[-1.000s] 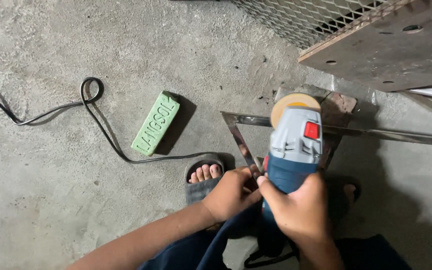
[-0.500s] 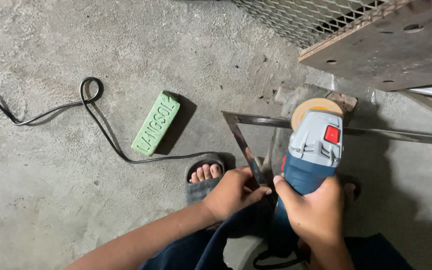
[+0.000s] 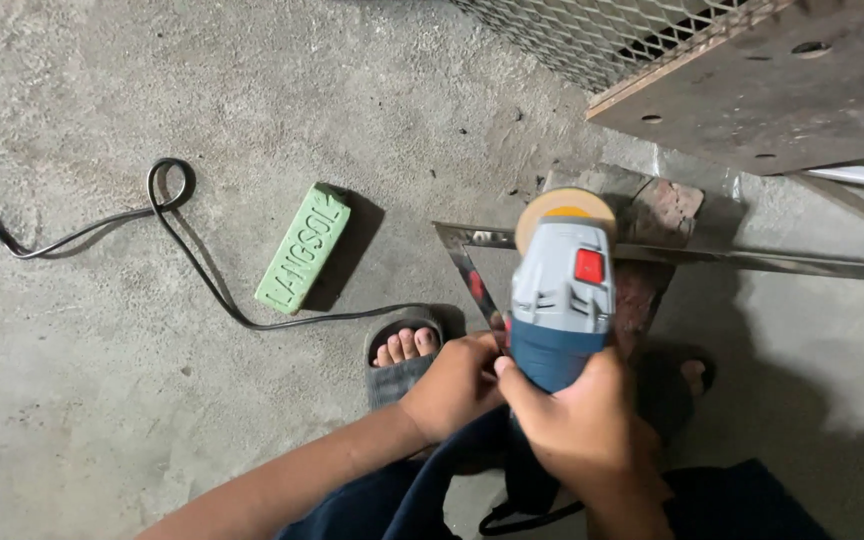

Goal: Polishing the edges of a stainless steel frame using an angle grinder and polishing compound.

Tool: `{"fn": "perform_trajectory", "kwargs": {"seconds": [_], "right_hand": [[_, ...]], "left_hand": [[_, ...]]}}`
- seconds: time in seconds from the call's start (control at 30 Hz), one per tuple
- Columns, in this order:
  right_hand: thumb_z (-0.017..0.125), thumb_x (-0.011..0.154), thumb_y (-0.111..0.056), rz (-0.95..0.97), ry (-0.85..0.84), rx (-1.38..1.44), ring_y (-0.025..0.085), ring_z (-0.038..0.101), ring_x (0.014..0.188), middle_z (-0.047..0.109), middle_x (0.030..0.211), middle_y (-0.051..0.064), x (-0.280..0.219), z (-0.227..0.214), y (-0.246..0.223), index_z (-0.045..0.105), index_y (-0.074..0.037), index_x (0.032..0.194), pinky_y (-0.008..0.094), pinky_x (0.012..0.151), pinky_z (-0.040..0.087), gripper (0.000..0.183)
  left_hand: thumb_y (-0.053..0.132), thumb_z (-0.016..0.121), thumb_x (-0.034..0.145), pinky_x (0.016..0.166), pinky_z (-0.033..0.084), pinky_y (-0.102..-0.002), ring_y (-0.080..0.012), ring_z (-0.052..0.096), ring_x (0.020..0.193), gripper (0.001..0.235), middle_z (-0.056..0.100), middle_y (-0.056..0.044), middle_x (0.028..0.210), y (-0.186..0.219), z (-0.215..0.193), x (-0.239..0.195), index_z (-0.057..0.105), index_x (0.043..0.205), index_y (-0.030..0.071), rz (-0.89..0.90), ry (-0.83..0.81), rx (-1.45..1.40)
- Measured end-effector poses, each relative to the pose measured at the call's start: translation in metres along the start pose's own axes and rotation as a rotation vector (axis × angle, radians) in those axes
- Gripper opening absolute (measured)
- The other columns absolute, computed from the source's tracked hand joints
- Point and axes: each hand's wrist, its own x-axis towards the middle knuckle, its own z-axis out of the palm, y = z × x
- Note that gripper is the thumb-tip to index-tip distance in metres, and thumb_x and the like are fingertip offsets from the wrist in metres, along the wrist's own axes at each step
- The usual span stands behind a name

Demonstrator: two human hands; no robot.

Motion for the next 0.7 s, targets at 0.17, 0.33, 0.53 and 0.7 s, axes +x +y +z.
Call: {"fn": "perform_trajectory", "kwargs": {"seconds": [0.17, 0.33, 0.53, 0.7], "right_hand": [[0.078, 0.071, -0.010, 0.026, 0.016, -0.024, 0.019, 0.073, 0.062, 0.080, 0.081, 0.007, 0.001, -0.014, 0.002, 0.074, -0.003, 0.099, 0.030, 0.061, 0.057, 0.029], [0.078, 0.069, -0.012, 0.017, -0.062, 0.009, 0.020, 0.076, 0.060, 0.081, 0.078, 0.008, 0.003, -0.003, -0.001, 0.075, -0.003, 0.090, 0.031, 0.058, 0.060, 0.024], [0.085, 0.065, -0.025, 0.160, -0.106, -0.068, 0.024, 0.077, 0.054, 0.080, 0.071, 0.012, -0.002, 0.012, -0.006, 0.074, -0.001, 0.083, 0.035, 0.053, 0.061, 0.032], [0.076, 0.070, -0.005, -0.028, -0.146, 0.154, 0.018, 0.077, 0.070, 0.081, 0.086, 0.008, 0.001, 0.010, 0.000, 0.075, -0.001, 0.095, 0.029, 0.067, 0.061, 0.025]], "left_hand": [[0.008, 0.068, 0.091, 0.067, 0.059, -0.027, -0.0144, 0.066, 0.071, 0.017, 0.069, -0.007, 0.093, 0.004, -0.006, -0.001, 0.068, 0.107, 0.001, -0.060, -0.051, 0.010], [0.003, 0.069, 0.084, 0.076, 0.061, -0.030, -0.0183, 0.068, 0.081, 0.031, 0.069, -0.011, 0.102, 0.004, -0.004, -0.001, 0.066, 0.114, 0.001, -0.040, -0.046, 0.012], [-0.001, 0.063, 0.075, 0.086, 0.054, -0.039, -0.0300, 0.066, 0.089, 0.032, 0.073, -0.018, 0.106, -0.007, -0.002, 0.000, 0.065, 0.107, 0.000, 0.103, 0.026, 0.010], [0.001, 0.064, 0.078, 0.077, 0.055, -0.040, -0.0297, 0.065, 0.078, 0.026, 0.070, -0.018, 0.097, -0.007, -0.005, 0.000, 0.063, 0.104, -0.002, 0.145, 0.012, 0.062]]}}
